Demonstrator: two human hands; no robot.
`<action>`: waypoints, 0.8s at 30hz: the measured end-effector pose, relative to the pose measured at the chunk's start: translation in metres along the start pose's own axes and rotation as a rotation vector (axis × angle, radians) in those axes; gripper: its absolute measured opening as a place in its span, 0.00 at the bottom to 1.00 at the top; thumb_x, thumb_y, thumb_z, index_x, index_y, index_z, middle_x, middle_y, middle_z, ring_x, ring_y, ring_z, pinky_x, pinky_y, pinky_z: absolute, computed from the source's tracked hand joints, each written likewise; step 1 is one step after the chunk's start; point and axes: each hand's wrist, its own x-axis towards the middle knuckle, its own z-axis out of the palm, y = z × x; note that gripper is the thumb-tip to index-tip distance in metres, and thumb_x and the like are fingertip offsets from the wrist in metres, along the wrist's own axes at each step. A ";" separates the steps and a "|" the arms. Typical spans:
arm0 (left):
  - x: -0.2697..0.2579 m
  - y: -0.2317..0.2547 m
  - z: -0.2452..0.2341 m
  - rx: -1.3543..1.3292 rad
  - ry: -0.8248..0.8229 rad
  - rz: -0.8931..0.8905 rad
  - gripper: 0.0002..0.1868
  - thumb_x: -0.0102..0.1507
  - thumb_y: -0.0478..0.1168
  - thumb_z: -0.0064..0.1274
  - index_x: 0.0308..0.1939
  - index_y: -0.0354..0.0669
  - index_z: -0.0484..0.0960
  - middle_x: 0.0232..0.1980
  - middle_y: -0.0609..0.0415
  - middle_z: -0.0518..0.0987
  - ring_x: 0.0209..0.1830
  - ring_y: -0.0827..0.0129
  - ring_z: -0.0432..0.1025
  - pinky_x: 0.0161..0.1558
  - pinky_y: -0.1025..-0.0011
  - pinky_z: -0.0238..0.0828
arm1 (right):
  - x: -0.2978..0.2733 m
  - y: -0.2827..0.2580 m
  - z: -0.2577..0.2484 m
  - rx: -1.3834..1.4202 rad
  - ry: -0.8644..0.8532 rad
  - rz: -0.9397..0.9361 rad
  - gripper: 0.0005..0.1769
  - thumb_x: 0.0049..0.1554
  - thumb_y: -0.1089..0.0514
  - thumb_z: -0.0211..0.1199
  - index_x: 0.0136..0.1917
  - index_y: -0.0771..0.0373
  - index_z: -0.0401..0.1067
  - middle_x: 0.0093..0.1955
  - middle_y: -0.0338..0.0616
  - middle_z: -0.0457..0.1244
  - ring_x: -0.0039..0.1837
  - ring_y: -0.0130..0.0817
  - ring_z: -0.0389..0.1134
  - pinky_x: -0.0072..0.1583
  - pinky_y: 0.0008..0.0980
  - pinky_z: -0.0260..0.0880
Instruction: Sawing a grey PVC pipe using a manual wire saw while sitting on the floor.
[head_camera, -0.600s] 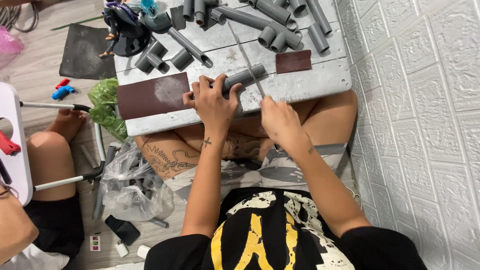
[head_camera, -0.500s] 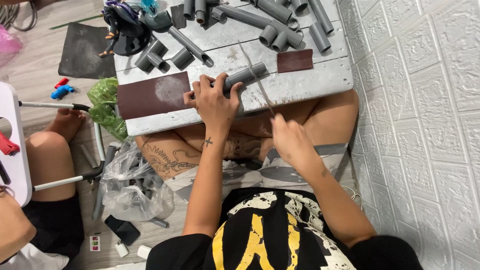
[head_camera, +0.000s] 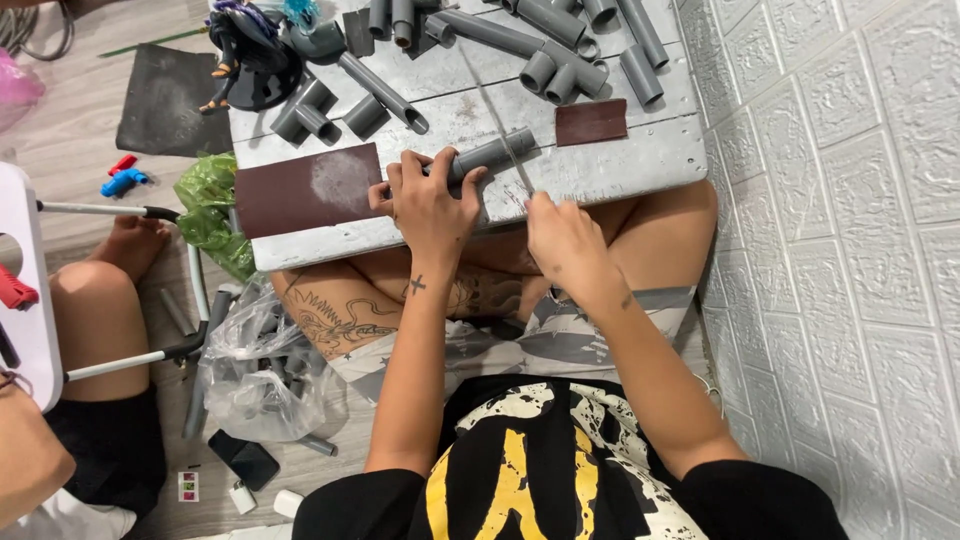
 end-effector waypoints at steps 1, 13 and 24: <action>0.000 0.000 0.001 0.001 -0.002 -0.001 0.18 0.59 0.60 0.63 0.44 0.57 0.82 0.40 0.59 0.66 0.43 0.60 0.66 0.52 0.50 0.54 | -0.014 0.004 0.001 0.000 -0.002 0.000 0.24 0.69 0.45 0.37 0.52 0.66 0.65 0.44 0.64 0.67 0.50 0.72 0.71 0.51 0.63 0.72; 0.007 0.011 -0.015 0.015 0.021 0.003 0.18 0.59 0.59 0.63 0.44 0.56 0.81 0.39 0.60 0.66 0.43 0.60 0.67 0.41 0.59 0.61 | 0.008 -0.002 -0.016 -0.068 -0.018 -0.037 0.22 0.68 0.48 0.37 0.47 0.65 0.66 0.40 0.68 0.67 0.48 0.69 0.72 0.49 0.60 0.73; 0.010 0.018 -0.022 0.001 0.006 -0.018 0.20 0.60 0.60 0.62 0.44 0.52 0.83 0.39 0.57 0.67 0.44 0.58 0.68 0.40 0.60 0.66 | -0.057 0.031 0.008 -0.004 -0.032 0.016 0.23 0.70 0.47 0.37 0.48 0.66 0.64 0.37 0.71 0.66 0.46 0.69 0.72 0.48 0.58 0.74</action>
